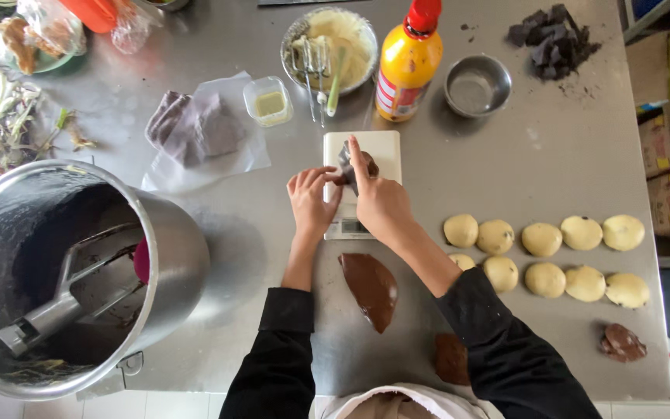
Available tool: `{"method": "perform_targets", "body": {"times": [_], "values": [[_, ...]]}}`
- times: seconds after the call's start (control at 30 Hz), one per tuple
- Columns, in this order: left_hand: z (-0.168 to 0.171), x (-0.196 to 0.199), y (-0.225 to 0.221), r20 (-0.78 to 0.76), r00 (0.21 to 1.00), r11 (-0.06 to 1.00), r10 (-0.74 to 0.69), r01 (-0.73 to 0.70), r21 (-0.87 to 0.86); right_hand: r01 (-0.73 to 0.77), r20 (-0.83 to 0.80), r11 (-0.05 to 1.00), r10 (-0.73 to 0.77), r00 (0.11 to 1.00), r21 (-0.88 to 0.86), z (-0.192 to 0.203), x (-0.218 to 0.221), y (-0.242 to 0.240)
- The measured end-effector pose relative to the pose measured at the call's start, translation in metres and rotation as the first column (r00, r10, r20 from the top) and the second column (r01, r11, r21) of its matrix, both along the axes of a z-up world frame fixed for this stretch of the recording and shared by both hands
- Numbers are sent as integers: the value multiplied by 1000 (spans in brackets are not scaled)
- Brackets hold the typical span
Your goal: The person weighs pieces of dark dough on a digital scale, then uses a metal scraper to cut and divide the dough on a stainless steel work surface next to several pale dough balls.
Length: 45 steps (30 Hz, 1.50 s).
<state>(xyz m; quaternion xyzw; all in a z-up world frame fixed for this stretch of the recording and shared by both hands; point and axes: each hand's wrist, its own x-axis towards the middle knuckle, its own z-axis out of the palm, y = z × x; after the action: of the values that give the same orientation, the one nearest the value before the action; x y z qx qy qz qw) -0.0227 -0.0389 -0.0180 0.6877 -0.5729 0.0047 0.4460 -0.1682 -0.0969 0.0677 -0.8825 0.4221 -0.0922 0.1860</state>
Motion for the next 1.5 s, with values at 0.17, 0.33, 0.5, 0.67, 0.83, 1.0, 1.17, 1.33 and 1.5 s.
{"method": "perform_targets", "body": {"times": [0.17, 0.33, 0.5, 0.67, 0.83, 1.0, 1.17, 1.33, 1.5], "values": [[-2, -1, -1, 28, 998, 998, -55, 54, 12, -88, 68, 994, 92, 993, -63, -24, 12, -13], [-6, -11, 18, -306, 951, 999, -33, 37, 6, -39, 40, 997, 36, 999, 68, -20, 9, -16], [-16, -4, 85, -855, 507, 983, -113, -66, -169, 2, 554, 996, 45, 832, -84, -16, -56, 16], [-10, -10, 118, -705, 693, 985, 151, -167, 48, 85, 681, 861, -454, 575, 502, -21, -113, 29], [-1, -25, 122, -734, 671, 991, 102, -130, 19, -70, 667, 680, -688, 285, 730, -20, -136, 24], [8, -23, 127, -737, 657, 982, 161, -184, 51, -266, 726, 689, -685, 67, 674, 7, -168, 42], [4, -12, 145, -454, 887, 994, 86, -106, -20, -74, 712, 708, -695, 104, 702, 7, -215, 67], [-1, -22, 159, -513, 845, 964, 148, -9, 264, -57, 695, 693, -717, 49, 719, -16, -257, 93], [4, -55, 166, -449, 893, 994, 24, 27, 107, -10, 662, 662, -749, -9, 749, -27, -282, 106]]}}
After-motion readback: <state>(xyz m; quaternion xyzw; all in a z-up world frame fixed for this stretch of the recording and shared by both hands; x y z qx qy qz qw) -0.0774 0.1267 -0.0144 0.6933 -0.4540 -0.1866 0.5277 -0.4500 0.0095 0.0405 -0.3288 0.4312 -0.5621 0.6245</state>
